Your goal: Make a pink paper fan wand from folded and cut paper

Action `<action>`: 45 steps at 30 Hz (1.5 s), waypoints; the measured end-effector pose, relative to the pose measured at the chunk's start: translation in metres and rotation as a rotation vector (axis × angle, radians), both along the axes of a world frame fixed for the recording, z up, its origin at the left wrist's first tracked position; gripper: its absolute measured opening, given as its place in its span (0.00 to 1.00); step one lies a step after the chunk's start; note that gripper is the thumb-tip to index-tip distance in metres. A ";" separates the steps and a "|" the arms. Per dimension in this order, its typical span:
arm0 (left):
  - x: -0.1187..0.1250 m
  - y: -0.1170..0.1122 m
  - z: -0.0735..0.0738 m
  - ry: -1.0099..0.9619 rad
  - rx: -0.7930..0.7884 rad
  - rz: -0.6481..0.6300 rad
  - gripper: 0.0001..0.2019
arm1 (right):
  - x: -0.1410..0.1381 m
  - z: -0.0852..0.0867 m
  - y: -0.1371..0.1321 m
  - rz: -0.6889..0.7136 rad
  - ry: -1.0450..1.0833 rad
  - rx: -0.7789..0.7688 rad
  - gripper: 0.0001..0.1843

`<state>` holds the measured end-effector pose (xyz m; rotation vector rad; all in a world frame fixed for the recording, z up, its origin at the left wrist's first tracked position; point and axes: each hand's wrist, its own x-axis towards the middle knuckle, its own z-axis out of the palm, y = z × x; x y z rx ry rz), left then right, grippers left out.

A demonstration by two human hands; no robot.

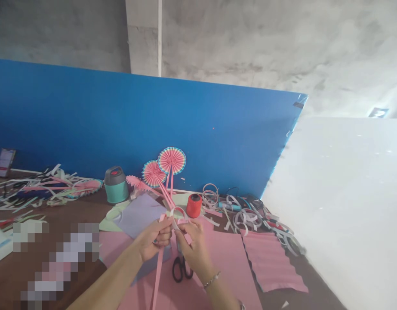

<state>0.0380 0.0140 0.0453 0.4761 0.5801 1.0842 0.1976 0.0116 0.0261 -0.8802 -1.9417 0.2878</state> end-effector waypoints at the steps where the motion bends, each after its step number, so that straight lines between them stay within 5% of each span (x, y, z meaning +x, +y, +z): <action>1: 0.000 0.000 0.000 0.002 0.003 0.003 0.21 | 0.000 0.001 0.000 0.004 -0.003 -0.002 0.13; 17: -0.001 0.006 -0.006 -0.082 -0.077 0.040 0.19 | -0.003 0.001 0.000 0.054 -0.012 0.003 0.15; 45: 0.007 0.001 -0.014 0.189 0.124 0.049 0.28 | -0.004 0.001 -0.001 0.031 -0.015 -0.048 0.21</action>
